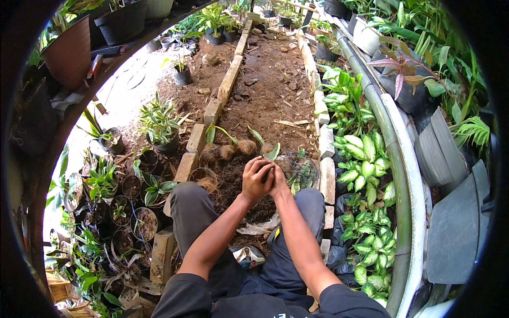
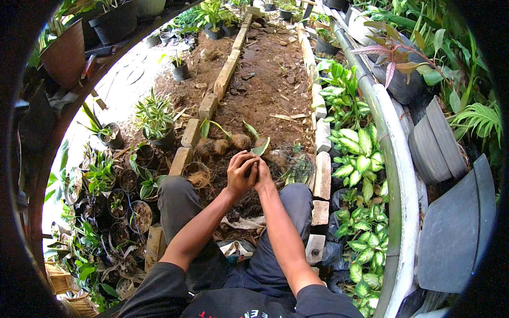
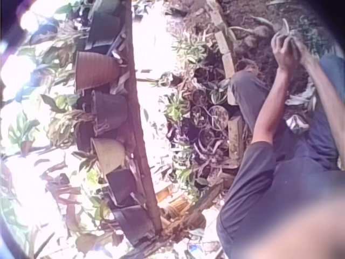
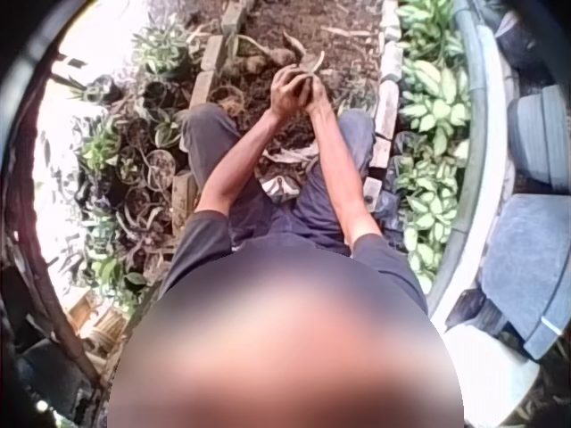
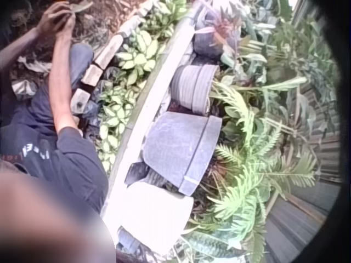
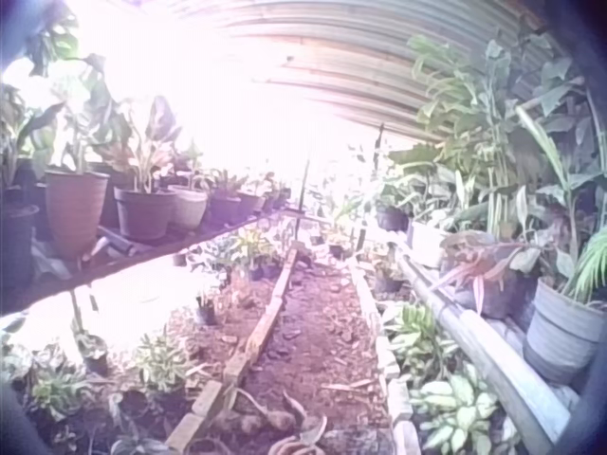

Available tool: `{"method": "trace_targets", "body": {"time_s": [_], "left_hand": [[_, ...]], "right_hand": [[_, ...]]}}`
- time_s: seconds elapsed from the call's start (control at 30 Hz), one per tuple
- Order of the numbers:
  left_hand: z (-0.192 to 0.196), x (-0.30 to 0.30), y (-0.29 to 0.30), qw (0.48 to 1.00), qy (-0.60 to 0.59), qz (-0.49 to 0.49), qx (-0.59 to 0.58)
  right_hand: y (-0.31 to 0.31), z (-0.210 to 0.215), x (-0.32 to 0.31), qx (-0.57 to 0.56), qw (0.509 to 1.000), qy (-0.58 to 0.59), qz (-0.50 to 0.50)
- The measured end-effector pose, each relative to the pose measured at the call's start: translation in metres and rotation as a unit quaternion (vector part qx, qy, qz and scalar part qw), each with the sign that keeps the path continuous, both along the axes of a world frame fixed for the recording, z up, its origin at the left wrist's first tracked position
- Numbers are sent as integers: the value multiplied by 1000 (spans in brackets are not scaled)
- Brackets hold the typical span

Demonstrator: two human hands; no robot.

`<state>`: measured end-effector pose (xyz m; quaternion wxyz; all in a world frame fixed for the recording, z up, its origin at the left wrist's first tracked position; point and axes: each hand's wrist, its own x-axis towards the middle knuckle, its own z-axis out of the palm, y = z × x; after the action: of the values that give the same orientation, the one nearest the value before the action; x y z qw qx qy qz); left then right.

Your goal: The person sits on the ground in a garden bed and repeatedly packs soil around small plants with their hands. They handle each plant individually, pressing soil into the root ball and around the base, then place the plants into the prepared bed.

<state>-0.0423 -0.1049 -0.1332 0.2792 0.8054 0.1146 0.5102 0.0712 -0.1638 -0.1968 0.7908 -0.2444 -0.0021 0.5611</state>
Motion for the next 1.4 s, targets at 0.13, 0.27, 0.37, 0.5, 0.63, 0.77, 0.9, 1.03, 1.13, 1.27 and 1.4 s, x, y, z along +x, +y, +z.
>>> {"method": "trace_targets", "body": {"time_s": [0.13, 0.27, 0.37, 0.5, 0.63, 0.77, 0.9, 1.03, 1.13, 1.27, 1.4], "left_hand": [[-1, 0, 1, 1000, 2, -10, -2], [3, -2, 0, 1000, 10, -21, -21], [8, 1, -1, 998, 13, -33, -42], [8, 2, -1, 998, 11, -30, -61], [3, 3, 1, 998, 4, -35, -54], [-4, 2, 2, 999, 0, -25, -39], [-9, 2, -1, 1000, -5, -4, 4], [-9, -1, 0, 999, -19, 0, 41], [-7, -3, 1, 997, -42, -10, 66], [-2, -7, -4, 997, -39, -8, 61], [4, -8, -7, 998, -34, -4, 50]], "right_hand": [[2, -12, 2, -8, 1000, 12, 4], [-3, -2, -6, -15, 1000, -24, -5], [-4, 6, -3, -59, 998, -4, -38], [-2, 2, -1, -28, 999, 6, -25], [0, -2, -3, -35, 999, 1, -31], [0, 2, -6, -39, 999, -2, -35], [-2, 6, -4, -43, 998, -10, -36], [-4, 9, -2, -49, 998, -16, -35], [-3, 11, -3, -48, 998, -19, -33], [-3, 14, -9, -46, 998, -19, -26], [-5, 19, -14, -42, 999, -20, -13]]}}
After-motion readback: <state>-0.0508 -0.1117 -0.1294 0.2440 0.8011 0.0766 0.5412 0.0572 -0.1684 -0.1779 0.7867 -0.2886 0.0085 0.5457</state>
